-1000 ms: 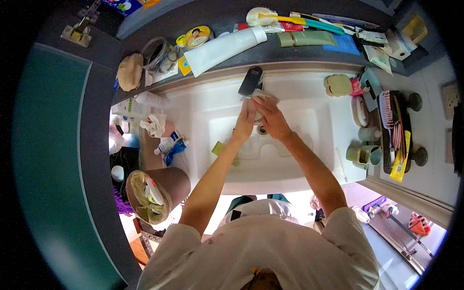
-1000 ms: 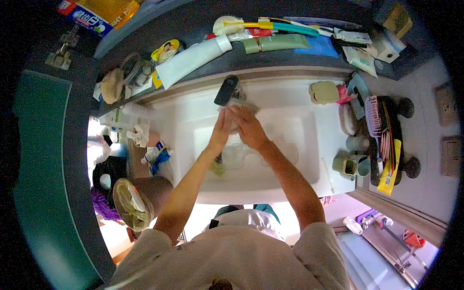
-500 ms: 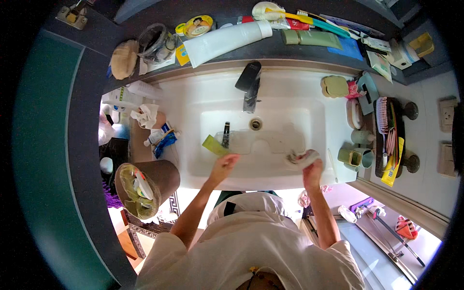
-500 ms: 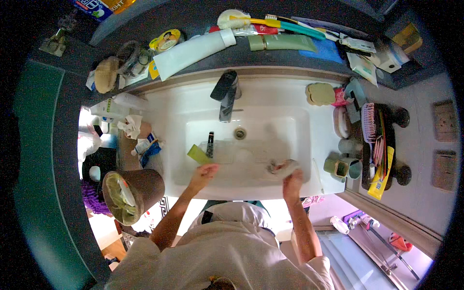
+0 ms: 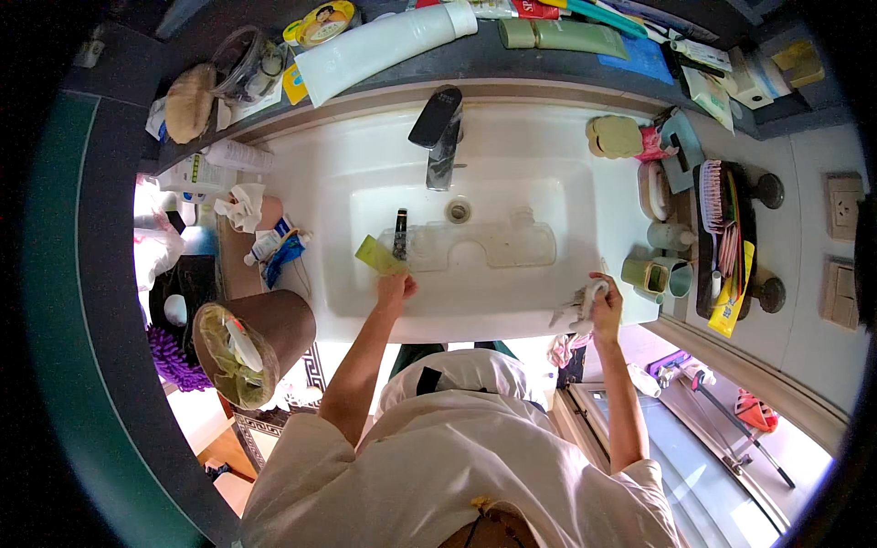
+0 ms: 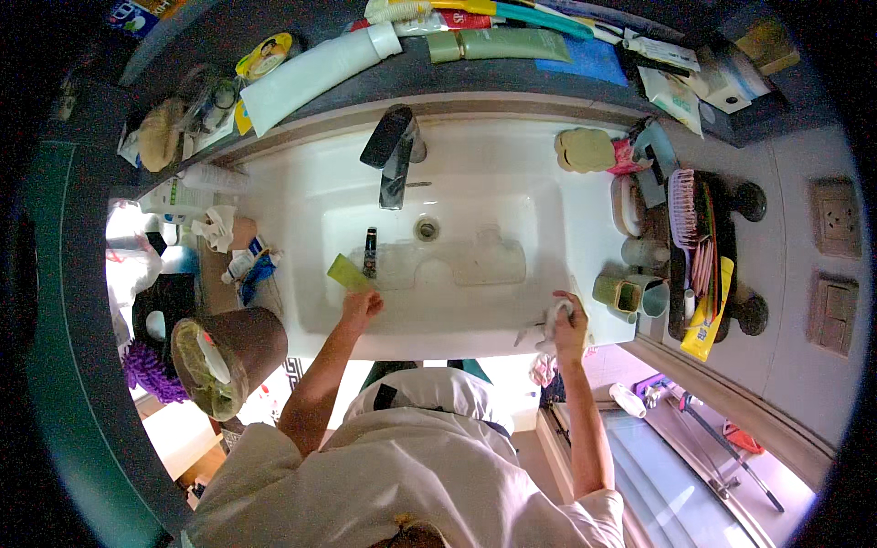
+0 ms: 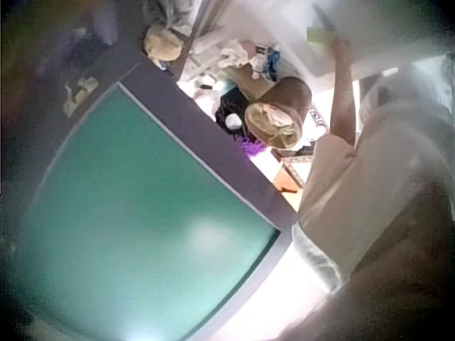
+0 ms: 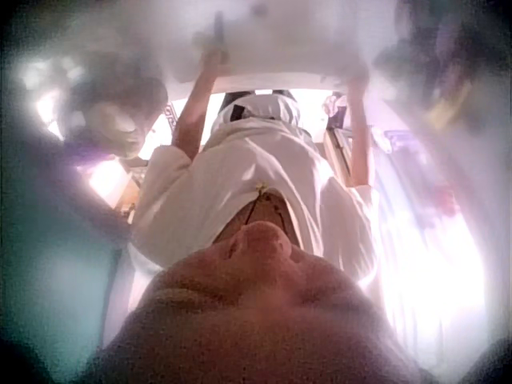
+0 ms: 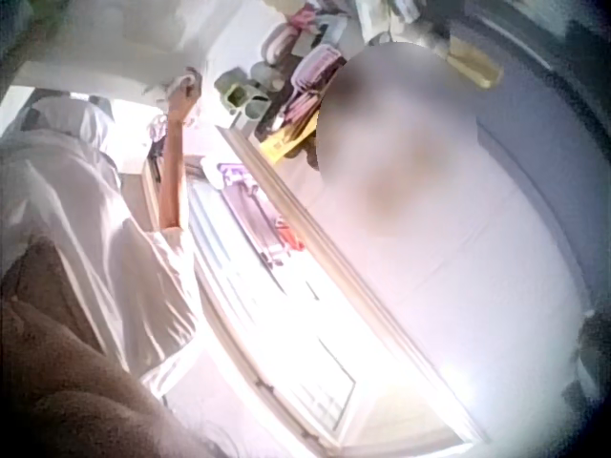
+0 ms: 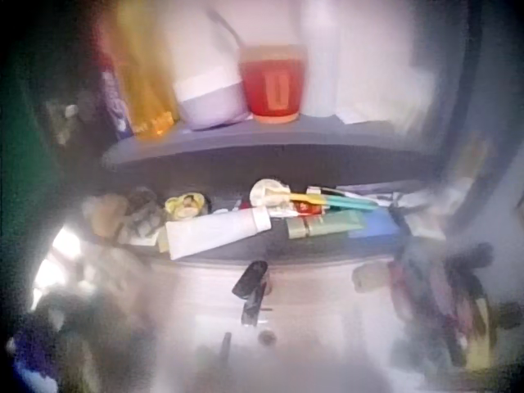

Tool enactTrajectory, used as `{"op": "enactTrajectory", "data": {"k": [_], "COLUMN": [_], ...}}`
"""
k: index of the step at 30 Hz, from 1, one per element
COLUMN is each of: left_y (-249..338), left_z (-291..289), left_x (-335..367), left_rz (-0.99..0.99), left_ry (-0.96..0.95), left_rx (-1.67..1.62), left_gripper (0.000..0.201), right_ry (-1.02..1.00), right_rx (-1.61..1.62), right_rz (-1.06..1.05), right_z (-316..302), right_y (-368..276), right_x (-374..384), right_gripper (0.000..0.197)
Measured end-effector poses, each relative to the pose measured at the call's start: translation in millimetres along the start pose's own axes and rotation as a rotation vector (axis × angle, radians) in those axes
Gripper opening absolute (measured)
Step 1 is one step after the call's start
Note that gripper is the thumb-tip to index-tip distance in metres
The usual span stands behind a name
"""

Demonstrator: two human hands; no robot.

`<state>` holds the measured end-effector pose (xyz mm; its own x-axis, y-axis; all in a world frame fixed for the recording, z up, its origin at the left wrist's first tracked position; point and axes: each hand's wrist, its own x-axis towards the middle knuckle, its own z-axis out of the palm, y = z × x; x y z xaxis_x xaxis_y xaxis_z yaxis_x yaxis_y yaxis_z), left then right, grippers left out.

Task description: The person cleans a clear plastic tray and other small components in a sink by hand with a cloth and a sponge under running water.

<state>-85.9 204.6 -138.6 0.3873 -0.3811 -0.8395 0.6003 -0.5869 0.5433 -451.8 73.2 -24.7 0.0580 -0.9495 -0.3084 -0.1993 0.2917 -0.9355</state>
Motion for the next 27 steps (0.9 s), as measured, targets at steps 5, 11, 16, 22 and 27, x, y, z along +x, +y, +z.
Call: {"op": "enactTrajectory", "data": {"k": [5,11,16,22,27], "left_y": [-22.6,-42.3,-2.0,-3.4,-5.9], "left_z": [33.6,42.4,79.1,86.9,106.2], "left_x": [34.1,53.3,28.6,26.3,31.9], "left_rz": [-0.4,-0.1,-0.027,-0.019,-0.054], "left_ry": [-0.088,-0.26,-0.174,-0.243,-0.238], "left_rx": [-0.615,-0.712,-0.831,-0.819,-0.887], "left_gripper": [0.025,0.019,0.039,0.05,0.05], "right_ry": [-0.247,-0.657,-0.763,-0.878,-0.407], "right_rx": [0.153,0.269,0.49,0.433,0.433], "right_rz": [-0.259,0.103,0.39,0.221,0.394], "right_z": [52.4,175.9,236.0,212.0,193.2], "right_y": [-14.9,-138.7,-171.9,-184.1,-93.1], "right_x": [32.7,68.2,125.8,117.8,96.8], "right_gripper": [0.047,0.048,0.025,0.026,0.016]}}
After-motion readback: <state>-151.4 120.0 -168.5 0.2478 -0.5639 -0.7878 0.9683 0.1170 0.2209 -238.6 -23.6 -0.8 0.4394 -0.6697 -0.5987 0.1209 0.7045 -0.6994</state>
